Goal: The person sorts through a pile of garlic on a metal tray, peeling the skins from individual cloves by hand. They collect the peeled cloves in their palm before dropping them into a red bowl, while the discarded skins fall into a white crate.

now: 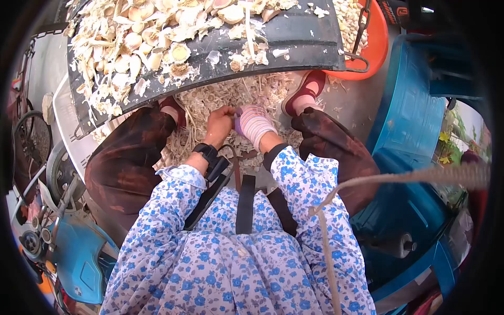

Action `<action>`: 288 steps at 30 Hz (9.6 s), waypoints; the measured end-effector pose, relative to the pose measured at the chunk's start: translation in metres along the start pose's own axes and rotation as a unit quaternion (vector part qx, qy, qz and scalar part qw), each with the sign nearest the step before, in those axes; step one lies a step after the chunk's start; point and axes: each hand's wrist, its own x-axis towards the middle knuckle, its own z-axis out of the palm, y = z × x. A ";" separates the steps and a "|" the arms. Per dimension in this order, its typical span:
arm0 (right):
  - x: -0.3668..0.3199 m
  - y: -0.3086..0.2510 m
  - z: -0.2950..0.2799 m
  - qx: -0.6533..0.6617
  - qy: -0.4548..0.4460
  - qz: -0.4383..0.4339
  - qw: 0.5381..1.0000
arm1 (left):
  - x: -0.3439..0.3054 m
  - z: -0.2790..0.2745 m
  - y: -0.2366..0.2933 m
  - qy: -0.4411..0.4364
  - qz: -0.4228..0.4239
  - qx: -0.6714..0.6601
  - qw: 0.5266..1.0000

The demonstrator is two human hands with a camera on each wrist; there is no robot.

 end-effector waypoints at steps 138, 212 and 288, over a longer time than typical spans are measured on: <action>-0.105 -0.046 -0.184 0.123 0.493 -0.295 0.809 | -0.068 -0.086 0.271 -0.216 0.101 -0.390 0.889; -0.097 -0.104 -0.175 0.452 0.286 -0.320 0.782 | -0.071 -0.094 0.281 -0.056 0.265 -0.316 0.909; -0.092 -0.135 -0.151 -0.145 0.336 -0.352 0.862 | -0.073 -0.140 0.224 0.251 0.434 0.390 0.772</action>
